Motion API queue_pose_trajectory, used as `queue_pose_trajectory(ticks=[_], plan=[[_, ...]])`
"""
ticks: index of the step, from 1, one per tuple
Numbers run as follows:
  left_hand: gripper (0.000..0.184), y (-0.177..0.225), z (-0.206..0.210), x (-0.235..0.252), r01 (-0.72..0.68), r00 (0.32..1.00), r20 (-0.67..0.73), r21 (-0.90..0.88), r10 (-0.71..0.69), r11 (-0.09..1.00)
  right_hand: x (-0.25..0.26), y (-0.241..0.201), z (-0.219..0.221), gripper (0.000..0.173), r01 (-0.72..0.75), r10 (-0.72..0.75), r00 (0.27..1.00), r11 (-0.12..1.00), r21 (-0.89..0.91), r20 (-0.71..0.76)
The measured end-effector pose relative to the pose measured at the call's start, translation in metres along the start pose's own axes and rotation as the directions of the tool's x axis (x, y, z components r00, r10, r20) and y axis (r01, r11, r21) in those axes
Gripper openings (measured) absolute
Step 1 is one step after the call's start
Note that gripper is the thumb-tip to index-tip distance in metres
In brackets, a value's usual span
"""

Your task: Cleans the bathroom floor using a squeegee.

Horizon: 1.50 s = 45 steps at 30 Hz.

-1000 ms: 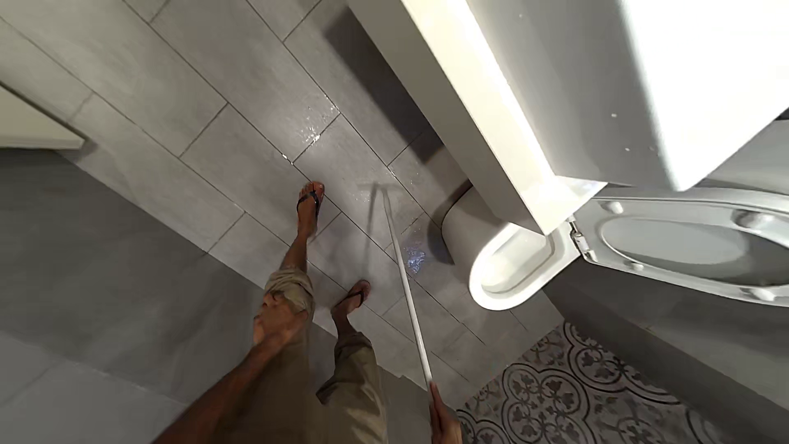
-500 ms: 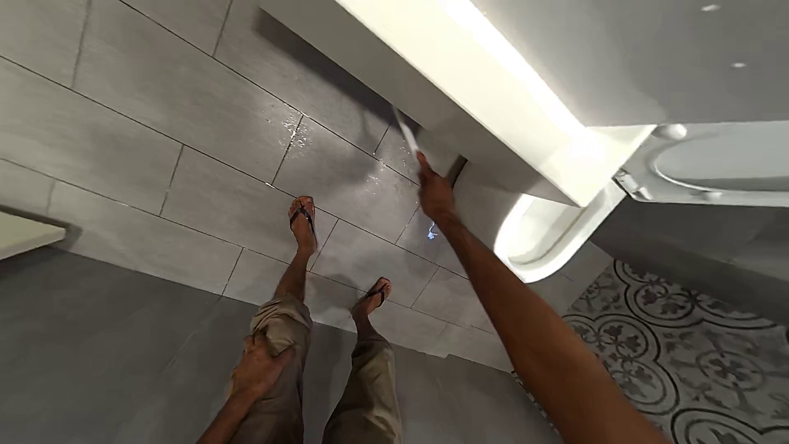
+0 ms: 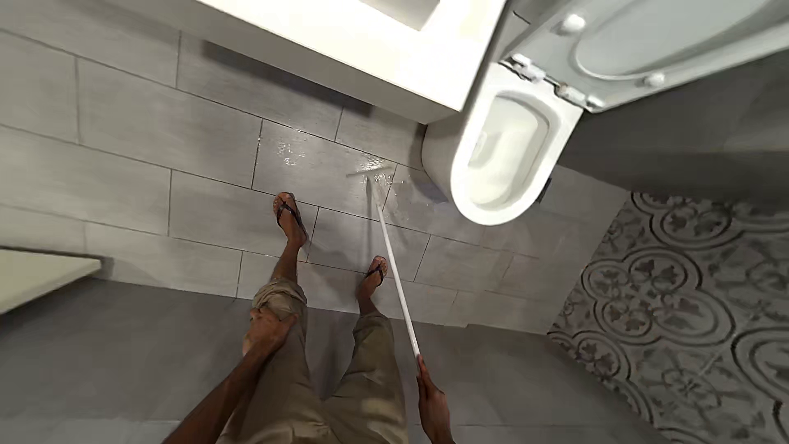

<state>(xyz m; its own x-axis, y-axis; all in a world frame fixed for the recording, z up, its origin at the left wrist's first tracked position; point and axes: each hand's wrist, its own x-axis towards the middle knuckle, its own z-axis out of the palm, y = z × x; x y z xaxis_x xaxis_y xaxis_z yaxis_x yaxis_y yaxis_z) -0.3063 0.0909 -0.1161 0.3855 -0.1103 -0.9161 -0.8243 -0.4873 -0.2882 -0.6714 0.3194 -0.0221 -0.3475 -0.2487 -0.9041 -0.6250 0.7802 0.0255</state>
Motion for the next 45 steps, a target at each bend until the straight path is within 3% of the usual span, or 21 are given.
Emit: queue_pose_trajectory(ticks=[2, 4, 7, 11, 14, 17, 22, 24, 28, 32, 35, 38, 42, 44, 45], plan=[[0.1, 0.008, -0.006, -0.003, -0.003, 1.0, -0.022, 0.039, 0.003, 0.999, -0.024, 0.022, 0.009, 0.047, 0.042, -0.039, 0.998, 0.995, 0.086, -0.041], [0.098, 0.01, -0.009, 0.002, -0.005, 0.998, -0.056, 0.076, 0.01, 0.997, -0.012, 0.007, 0.01, 0.044, 0.141, -0.116, 0.982, 0.975, 0.171, -0.146], [0.099, -0.006, -0.019, 0.011, -0.038, 0.997, -0.058, 0.096, 0.043, 0.995, 0.061, -0.095, -0.018, 0.044, 0.191, -0.138, 0.967, 0.948, 0.255, -0.213], [0.101, -0.027, -0.028, 0.022, -0.098, 0.994, -0.029, 0.084, 0.101, 0.992, 0.207, -0.267, -0.121, 0.052, 0.215, -0.16, 0.969, 0.921, 0.325, -0.186], [0.097, -0.038, -0.024, 0.027, -0.11, 0.993, -0.036, 0.092, 0.113, 0.99, 0.278, -0.324, -0.168, 0.057, 0.229, -0.166, 0.963, 0.919, 0.322, -0.213], [0.097, -0.04, -0.01, 0.029, -0.095, 0.992, -0.065, 0.144, 0.105, 0.985, 0.268, -0.287, -0.158, 0.057, 0.222, -0.164, 0.967, 0.917, 0.331, -0.195], [0.081, -0.005, 0.028, -0.008, -0.075, 0.99, -0.102, 0.199, 0.097, 0.977, 0.163, -0.073, -0.055, 0.054, 0.092, -0.091, 0.996, 0.976, 0.195, -0.014], [0.079, 0.02, 0.043, -0.033, -0.047, 0.986, -0.145, 0.225, 0.081, 0.973, 0.112, 0.012, -0.038, 0.053, 0.04, -0.042, 0.999, 0.991, 0.128, 0.015], [0.079, 0.071, 0.071, -0.082, -0.093, 0.97, -0.183, 0.321, 0.158, 0.942, 0.048, 0.144, -0.075, 0.052, -0.082, 0.082, 0.997, 0.997, -0.013, 0.005], [0.07, 0.108, 0.097, -0.13, -0.323, 0.926, -0.074, 0.349, 0.369, 0.88, 0.026, 0.226, -0.132, 0.05, -0.063, 0.062, 0.998, 0.998, -0.017, -0.026], [0.061, 0.134, 0.125, -0.161, -0.549, 0.81, -0.025, 0.319, 0.586, 0.772, -0.003, 0.226, -0.168, 0.05, 0.033, -0.034, 0.998, 0.999, -0.017, -0.056], [0.067, 0.174, 0.151, -0.181, -0.704, 0.694, 0.03, 0.234, 0.719, 0.67, -0.03, 0.174, -0.185, 0.052, 0.097, -0.098, 0.995, 0.993, -0.067, 0.001], [0.083, 0.22, 0.155, -0.158, -0.793, 0.574, 0.014, 0.257, 0.819, 0.552, 0.002, 0.048, -0.167, 0.057, 0.319, -0.308, 0.936, 0.947, -0.044, 0.169], [0.074, 0.224, 0.14, -0.125, -0.789, 0.539, -0.117, 0.277, 0.834, 0.548, 0.037, -0.025, -0.148, 0.063, 0.381, -0.417, 0.855, 0.909, 0.171, 0.309], [0.068, 0.221, 0.127, -0.102, -0.784, 0.517, -0.184, 0.29, 0.836, 0.549, 0.053, -0.063, -0.14, 0.066, 0.32, -0.45, 0.813, 0.875, 0.362, 0.369]])
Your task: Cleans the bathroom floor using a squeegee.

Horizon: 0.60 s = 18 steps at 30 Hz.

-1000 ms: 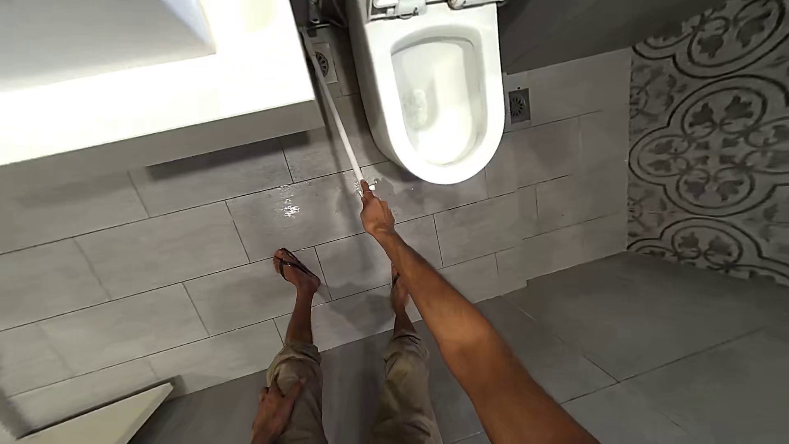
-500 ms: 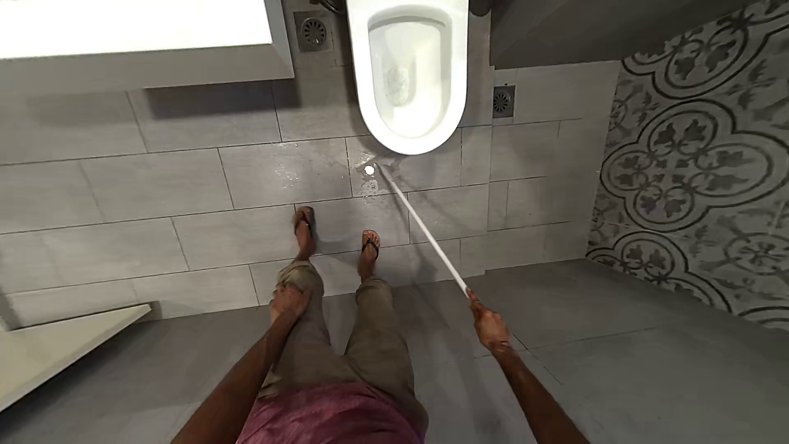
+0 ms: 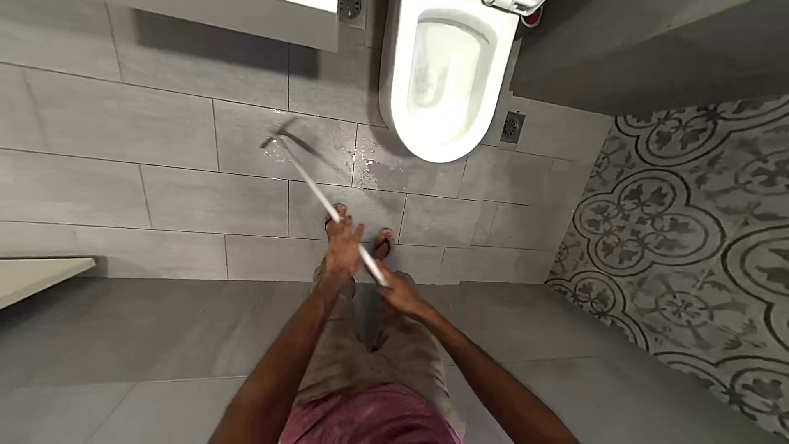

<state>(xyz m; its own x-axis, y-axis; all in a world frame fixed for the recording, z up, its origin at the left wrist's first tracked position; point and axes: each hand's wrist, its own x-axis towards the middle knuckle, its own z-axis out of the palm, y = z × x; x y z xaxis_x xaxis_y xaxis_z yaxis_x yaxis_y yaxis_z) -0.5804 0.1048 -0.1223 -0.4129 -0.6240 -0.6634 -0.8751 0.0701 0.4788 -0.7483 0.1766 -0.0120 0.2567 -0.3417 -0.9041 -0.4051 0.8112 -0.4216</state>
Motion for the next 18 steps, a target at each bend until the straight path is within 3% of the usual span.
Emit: queue_pose_trajectory(ticks=[2, 4, 6, 8, 12, 15, 18], plan=[[0.057, -0.053, -0.023, 0.025, 0.012, 0.998, -0.059, 0.062, -0.009, 0.998, 0.058, -0.045, 0.0, 0.069, -0.049, -0.043, 0.979, 0.898, 0.437, 0.199], [0.061, -0.094, -0.048, 0.046, 0.039, 0.996, -0.083, 0.012, -0.038, 0.999, 0.097, -0.063, 0.002, 0.056, -0.12, -0.154, 0.948, 0.635, 0.763, 0.278], [0.061, -0.099, -0.066, 0.069, 0.068, 0.992, -0.106, -0.057, -0.074, 0.996, 0.111, -0.074, -0.003, 0.04, -0.191, -0.256, 0.932, 0.257, 0.947, 0.257], [0.057, -0.076, -0.063, 0.087, 0.072, 0.987, -0.136, -0.092, -0.084, 0.993, 0.097, -0.071, -0.03, 0.029, -0.232, -0.276, 0.93, 0.072, 0.97, 0.243], [0.059, 0.045, -0.004, 0.097, -0.014, 0.987, -0.161, -0.129, -0.006, 0.992, 0.018, 0.002, -0.118, 0.028, -0.21, -0.253, 0.947, -0.025, 0.977, 0.197], [0.067, 0.185, 0.075, 0.093, -0.023, 0.992, -0.122, -0.151, 0.004, 0.988, -0.067, 0.098, -0.209, 0.027, -0.247, -0.163, 0.96, -0.115, 0.962, 0.227], [0.064, 0.33, 0.145, 0.106, -0.091, 0.991, -0.117, -0.191, 0.069, 0.977, -0.152, 0.183, -0.304, 0.026, -0.253, -0.157, 0.963, -0.237, 0.938, 0.22]])
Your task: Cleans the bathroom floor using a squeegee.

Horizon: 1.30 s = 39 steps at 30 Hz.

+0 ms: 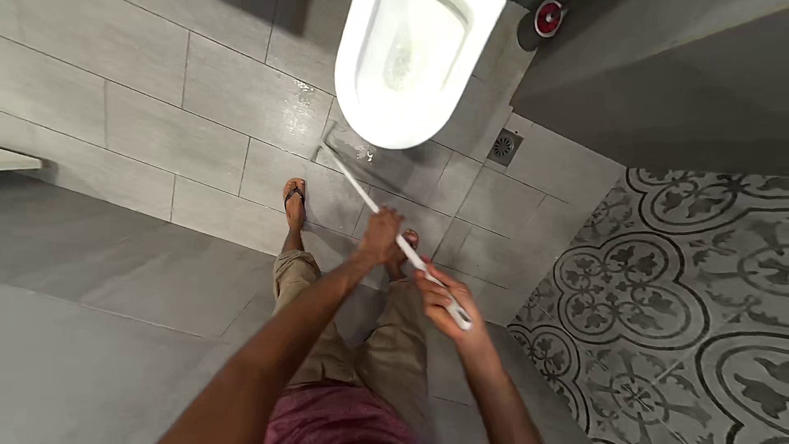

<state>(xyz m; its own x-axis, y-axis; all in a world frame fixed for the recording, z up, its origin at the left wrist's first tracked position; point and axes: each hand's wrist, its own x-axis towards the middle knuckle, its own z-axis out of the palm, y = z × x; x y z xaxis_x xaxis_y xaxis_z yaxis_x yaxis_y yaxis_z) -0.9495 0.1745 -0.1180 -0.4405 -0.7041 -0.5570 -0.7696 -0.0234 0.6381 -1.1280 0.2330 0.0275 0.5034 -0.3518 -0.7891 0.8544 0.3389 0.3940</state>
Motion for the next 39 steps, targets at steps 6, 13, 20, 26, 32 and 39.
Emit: queue_pose_trajectory(ticks=[6, 13, 20, 26, 32, 39], plan=[[0.067, 0.201, 0.091, 0.045, -0.116, 0.981, 0.141, -0.144, 0.136, 0.983, -0.168, -0.11, -0.006, 0.027, 0.102, -0.102, 0.99, 0.995, -0.007, -0.102], [0.042, 0.28, 0.119, 0.041, -0.371, 0.923, 0.056, -0.124, 0.38, 0.92, -0.225, -0.103, 0.034, 0.026, 0.127, -0.416, 0.855, 0.747, -0.653, -0.309], [0.035, 0.083, 0.014, -0.042, 0.021, 0.98, -0.199, -0.064, -0.034, 0.998, -0.074, -0.052, 0.026, 0.045, -0.186, 0.027, 0.98, 0.458, -0.869, -0.196], [0.065, -0.197, -0.043, -0.068, 0.579, 0.771, -0.311, -0.022, -0.556, 0.815, 0.221, 0.081, -0.006, 0.03, -0.229, 0.332, 0.942, 0.533, -0.815, -0.048], [0.053, -0.219, -0.041, -0.08, 0.565, 0.771, -0.264, -0.135, -0.579, 0.814, 0.202, 0.107, 0.006, 0.027, -0.246, 0.234, 0.963, 0.57, -0.784, -0.132], [0.054, 0.056, 0.096, 0.008, 0.172, 0.917, -0.327, -0.197, -0.23, 0.965, -0.053, -0.107, 0.0, 0.012, -0.228, 0.111, 0.969, 0.744, -0.628, -0.221]])
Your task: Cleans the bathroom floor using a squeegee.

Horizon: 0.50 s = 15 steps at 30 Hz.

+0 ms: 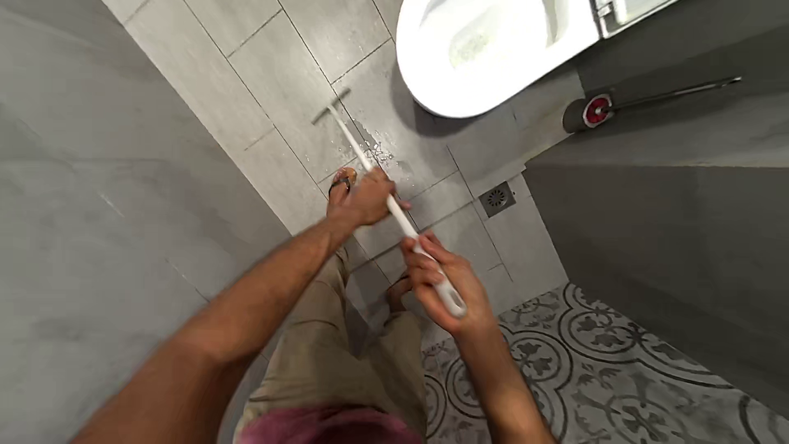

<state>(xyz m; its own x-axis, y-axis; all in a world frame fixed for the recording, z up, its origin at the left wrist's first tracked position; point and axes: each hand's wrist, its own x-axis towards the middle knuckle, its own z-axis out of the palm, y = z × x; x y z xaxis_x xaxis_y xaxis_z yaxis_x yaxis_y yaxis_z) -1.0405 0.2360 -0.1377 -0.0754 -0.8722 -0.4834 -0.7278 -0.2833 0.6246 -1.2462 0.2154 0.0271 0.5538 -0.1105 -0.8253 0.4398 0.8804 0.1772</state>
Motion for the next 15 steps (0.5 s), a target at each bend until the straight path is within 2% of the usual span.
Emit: queue_pose_trajectory(ticks=[2, 4, 8, 10, 12, 14, 15], plan=[[0.06, 0.091, 0.063, -0.007, -0.039, 0.997, 0.064, -0.023, 0.04, 0.999, -0.082, -0.028, -0.057, 0.019, -0.016, 0.021, 0.999, 0.993, 0.114, -0.041], [0.06, 0.174, 0.117, -0.011, -0.074, 0.987, 0.141, -0.057, 0.082, 0.996, -0.151, -0.049, -0.104, 0.025, 0.009, -0.002, 0.998, 0.994, 0.112, -0.058], [0.067, 0.286, 0.197, -0.011, -0.223, 0.928, 0.277, -0.128, 0.25, 0.967, -0.246, -0.065, -0.15, 0.035, 0.115, -0.097, 0.976, 0.99, 0.083, -0.193], [0.062, 0.319, 0.215, -0.018, -0.284, 0.884, 0.347, -0.134, 0.314, 0.949, -0.272, -0.067, -0.153, 0.036, 0.128, -0.118, 0.951, 0.992, 0.017, -0.284], [0.056, 0.333, 0.212, -0.032, -0.317, 0.888, 0.309, -0.124, 0.34, 0.94, -0.286, -0.07, -0.147, 0.033, 0.098, -0.131, 0.939, 0.988, -0.118, -0.319], [0.054, 0.317, 0.194, -0.054, -0.294, 0.926, 0.209, -0.121, 0.314, 0.948, -0.282, -0.06, -0.136, 0.027, 0.04, -0.133, 0.946, 0.952, -0.303, -0.295], [0.055, 0.294, 0.179, -0.065, -0.262, 0.95, 0.146, -0.107, 0.276, 0.959, -0.268, -0.051, -0.131, 0.022, 0.019, -0.127, 0.957, 0.923, -0.384, -0.26]])
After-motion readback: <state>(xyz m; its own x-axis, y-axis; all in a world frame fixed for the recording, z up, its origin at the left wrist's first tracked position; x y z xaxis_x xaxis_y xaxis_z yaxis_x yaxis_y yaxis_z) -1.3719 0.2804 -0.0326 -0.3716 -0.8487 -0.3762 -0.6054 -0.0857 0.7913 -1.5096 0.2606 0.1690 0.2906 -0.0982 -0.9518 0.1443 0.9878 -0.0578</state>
